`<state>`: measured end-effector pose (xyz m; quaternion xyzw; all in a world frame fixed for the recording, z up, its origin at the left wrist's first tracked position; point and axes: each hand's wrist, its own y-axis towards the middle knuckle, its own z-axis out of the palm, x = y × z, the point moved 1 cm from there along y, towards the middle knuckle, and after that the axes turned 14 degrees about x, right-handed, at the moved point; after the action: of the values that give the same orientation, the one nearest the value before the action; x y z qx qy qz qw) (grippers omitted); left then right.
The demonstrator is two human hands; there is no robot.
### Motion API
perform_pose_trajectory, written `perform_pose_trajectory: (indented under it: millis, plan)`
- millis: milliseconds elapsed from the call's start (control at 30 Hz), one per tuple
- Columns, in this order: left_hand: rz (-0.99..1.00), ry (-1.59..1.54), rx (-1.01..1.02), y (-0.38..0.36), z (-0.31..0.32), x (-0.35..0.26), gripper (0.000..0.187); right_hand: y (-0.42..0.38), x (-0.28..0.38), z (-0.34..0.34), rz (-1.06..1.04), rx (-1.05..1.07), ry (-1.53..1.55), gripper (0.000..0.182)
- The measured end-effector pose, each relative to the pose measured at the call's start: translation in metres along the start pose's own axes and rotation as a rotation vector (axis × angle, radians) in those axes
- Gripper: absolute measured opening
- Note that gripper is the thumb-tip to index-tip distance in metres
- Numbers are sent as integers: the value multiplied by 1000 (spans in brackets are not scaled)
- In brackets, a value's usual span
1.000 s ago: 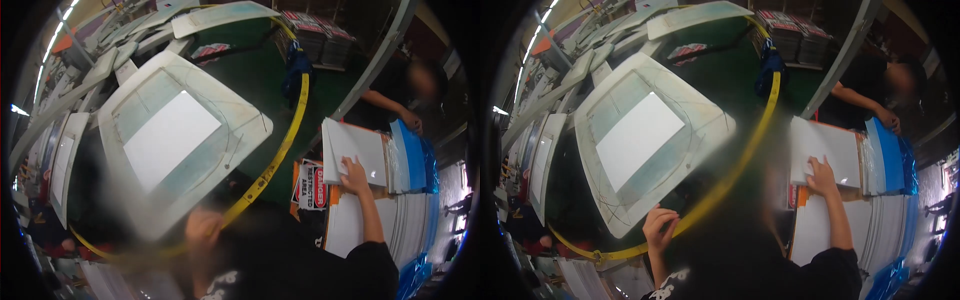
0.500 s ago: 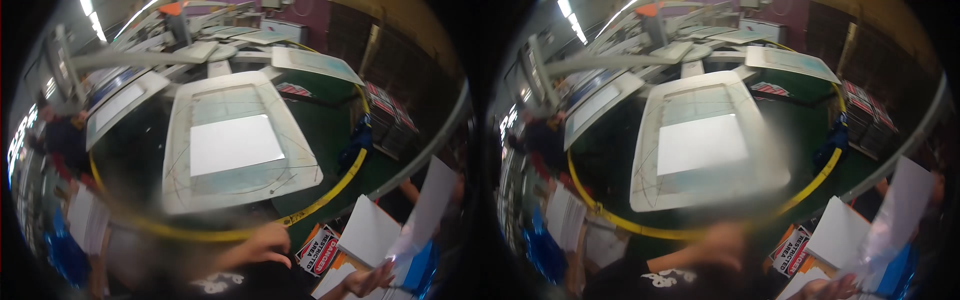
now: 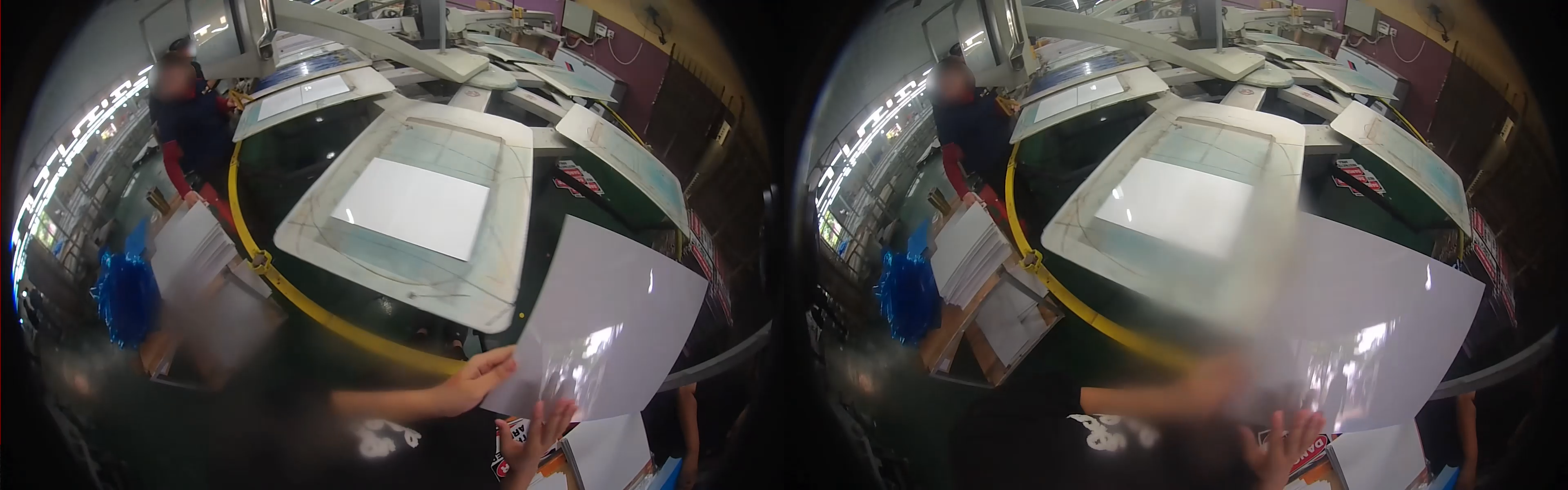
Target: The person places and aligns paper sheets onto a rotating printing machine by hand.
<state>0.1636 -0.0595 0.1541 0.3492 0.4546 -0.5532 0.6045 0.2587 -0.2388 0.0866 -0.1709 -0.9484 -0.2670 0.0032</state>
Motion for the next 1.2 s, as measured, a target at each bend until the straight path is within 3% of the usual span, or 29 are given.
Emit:
perform_pose_trajectory:
  millis: [33, 133, 233, 367, 467, 567, 700, 733, 767, 800, 833, 900, 1033, 1133, 1200]
  plan:
    - [-11, 16, -83, 4, -2, 5, 35, -1, -15, -4, 40, 18, 31, 66]
    - [22, 99, -297, 6, -16, 13, 32, 3, -47, -13, 447, -151, 147, 69]
    - [68, 136, -428, 12, -32, 9, 31, 3, -89, -12, 782, -175, 108, 69]
    - [132, 178, -535, -1, -50, 20, 29, -15, -99, -2, 882, -100, 540, 70]
    - [118, 259, -544, -10, -61, 24, 27, -9, -100, -3, 1093, 147, 602, 72]
    - [133, 238, -543, -5, -91, 40, 26, -8, -98, 17, 926, -14, 513, 77]
    - [268, 26, -632, 9, -114, 52, 25, 43, -95, 3, 830, -112, 838, 83]
    - [300, -8, -601, -34, -131, 60, 25, 27, -53, 12, 809, -139, 861, 81]
    - [321, -47, -587, -35, -134, 60, 24, 28, -54, 17, 789, -147, 889, 80]
    - [344, -87, -581, -33, -140, 61, 24, 28, -62, 23, 833, -43, 930, 77]
    - [305, 86, -618, -41, -152, 68, 24, 27, -67, 25, 871, 65, 972, 74]
    - [288, -21, -604, -39, -156, 60, 24, 46, -70, 26, 893, 206, 996, 65]
    - [190, -140, -663, -32, -165, 49, 25, 78, -78, 46, 924, 256, 1173, 68]
    - [241, -194, -739, -28, -176, 53, 29, 97, -82, 67, 763, 211, 1119, 66]
    - [265, -212, -630, -27, -178, 44, 31, 100, -99, 87, 816, 123, 1112, 63]
